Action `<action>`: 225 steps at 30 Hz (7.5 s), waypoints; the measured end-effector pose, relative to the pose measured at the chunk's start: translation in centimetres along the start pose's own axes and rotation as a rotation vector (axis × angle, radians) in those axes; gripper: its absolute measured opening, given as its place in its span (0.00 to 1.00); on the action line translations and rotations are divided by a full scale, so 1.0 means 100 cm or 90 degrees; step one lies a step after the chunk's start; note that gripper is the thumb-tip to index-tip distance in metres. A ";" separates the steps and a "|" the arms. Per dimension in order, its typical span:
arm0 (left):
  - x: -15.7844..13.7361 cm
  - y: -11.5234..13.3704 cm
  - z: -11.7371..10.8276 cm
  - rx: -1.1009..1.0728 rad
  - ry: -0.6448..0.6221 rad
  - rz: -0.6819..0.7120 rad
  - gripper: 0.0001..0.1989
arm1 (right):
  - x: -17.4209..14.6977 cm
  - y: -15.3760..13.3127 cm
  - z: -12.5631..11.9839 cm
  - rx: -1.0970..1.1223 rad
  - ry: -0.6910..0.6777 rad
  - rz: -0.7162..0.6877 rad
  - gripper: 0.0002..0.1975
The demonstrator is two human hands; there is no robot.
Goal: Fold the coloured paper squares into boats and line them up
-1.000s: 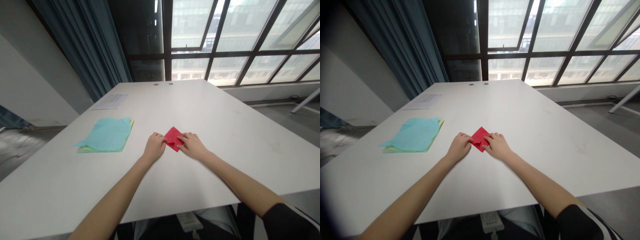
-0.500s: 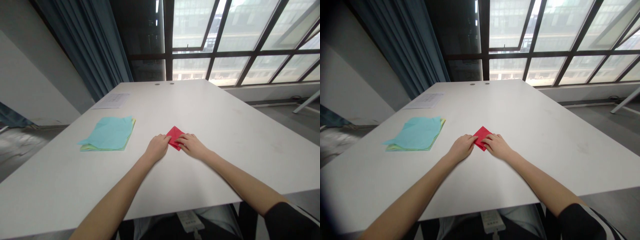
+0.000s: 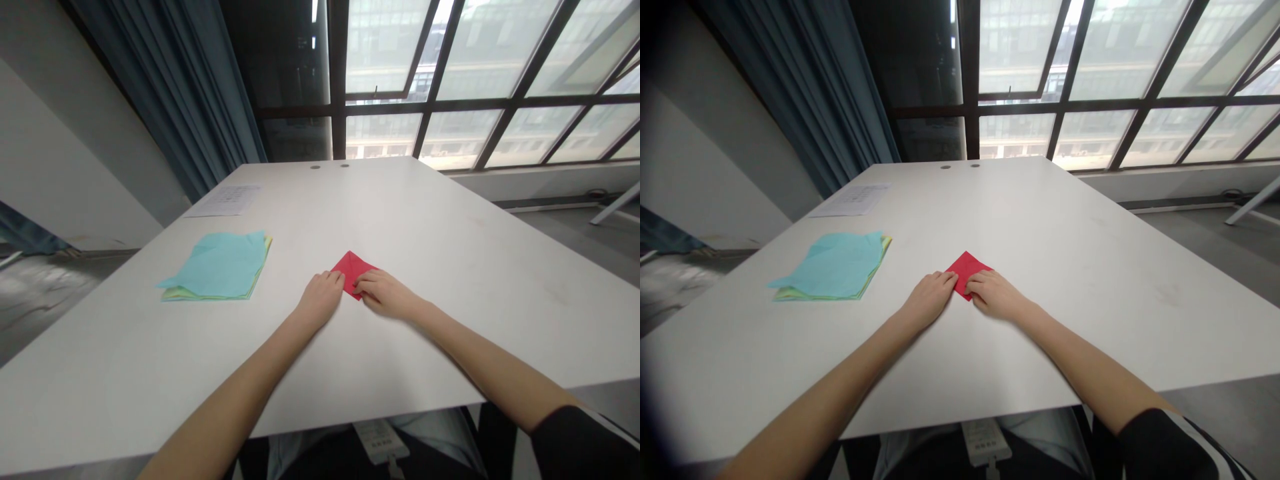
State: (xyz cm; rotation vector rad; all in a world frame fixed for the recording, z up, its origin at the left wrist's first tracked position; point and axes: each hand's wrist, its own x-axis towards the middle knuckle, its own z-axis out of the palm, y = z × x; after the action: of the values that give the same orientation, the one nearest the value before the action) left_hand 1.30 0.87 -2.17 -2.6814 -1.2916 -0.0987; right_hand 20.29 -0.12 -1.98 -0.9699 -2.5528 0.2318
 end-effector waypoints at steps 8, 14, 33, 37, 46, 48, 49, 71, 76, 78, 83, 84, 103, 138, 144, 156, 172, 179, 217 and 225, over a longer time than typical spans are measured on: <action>-0.005 0.006 -0.003 0.011 0.005 -0.069 0.18 | 0.000 -0.003 -0.008 0.020 -0.022 -0.018 0.08; -0.010 -0.006 -0.007 0.015 0.037 -0.230 0.16 | -0.003 0.001 -0.005 0.006 -0.019 -0.001 0.10; 0.000 -0.015 0.007 -0.639 0.234 -0.381 0.16 | -0.002 -0.001 -0.001 0.050 -0.010 0.054 0.08; 0.002 -0.008 0.010 -0.718 0.256 -0.347 0.19 | 0.002 -0.001 0.000 0.018 0.049 0.100 0.07; 0.011 0.003 -0.003 -1.112 0.349 -0.451 0.27 | 0.004 0.010 0.008 0.260 0.337 0.385 0.25; 0.012 0.004 -0.007 -1.138 0.358 -0.458 0.27 | 0.006 0.008 0.009 0.459 0.309 0.402 0.27; 0.012 0.004 -0.008 -1.147 0.359 -0.457 0.27 | 0.008 0.006 0.009 0.544 0.296 0.404 0.28; 0.004 -0.005 0.001 -0.630 0.345 -0.337 0.08 | 0.001 0.010 -0.010 -0.097 0.108 0.077 0.09; 0.003 -0.008 0.000 -0.395 0.263 -0.235 0.06 | 0.003 -0.003 -0.008 -0.061 -0.005 0.020 0.08; 0.003 -0.010 0.002 -0.332 0.199 -0.212 0.05 | 0.003 -0.006 -0.010 -0.043 -0.007 0.025 0.11; 0.003 -0.013 0.005 -0.286 0.140 -0.170 0.09 | 0.004 0.003 -0.010 -0.003 0.001 0.050 0.14; 0.003 -0.013 0.005 -0.281 0.136 -0.161 0.10 | 0.003 0.007 -0.010 -0.006 0.017 0.070 0.14; 0.001 -0.019 0.001 -0.234 0.142 -0.228 0.12 | -0.006 0.054 0.004 0.027 0.136 0.219 0.09; 0.001 -0.002 -0.008 -0.082 0.089 -0.088 0.12 | 0.005 0.003 -0.002 -0.114 -0.017 0.198 0.17; -0.002 -0.013 -0.004 -0.064 0.091 -0.223 0.15 | 0.001 0.005 -0.002 -0.103 -0.020 0.193 0.21; 0.000 -0.021 0.003 -0.217 0.155 -0.215 0.09 | 0.000 0.004 -0.001 -0.110 -0.010 0.200 0.21; -0.004 -0.011 -0.003 -0.128 0.071 0.017 0.14 | 0.002 0.002 -0.001 -0.134 -0.017 0.203 0.21; -0.005 -0.008 -0.009 -0.092 0.027 0.007 0.15 | 0.004 0.000 0.001 -0.096 -0.012 0.104 0.14; 0.005 0.008 0.000 -0.964 0.163 -0.346 0.11 | 0.002 -0.003 -0.008 -0.061 0.042 0.020 0.08; 0.005 0.015 -0.009 -1.262 0.137 -0.324 0.23 | 0.003 -0.006 -0.003 0.108 0.122 0.103 0.11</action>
State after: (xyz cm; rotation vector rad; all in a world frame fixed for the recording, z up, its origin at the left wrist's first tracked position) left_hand 2.83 0.18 -1.37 -2.6876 -2.3372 -2.9132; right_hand 19.85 -0.34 -1.42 -1.0792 -2.2450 0.3756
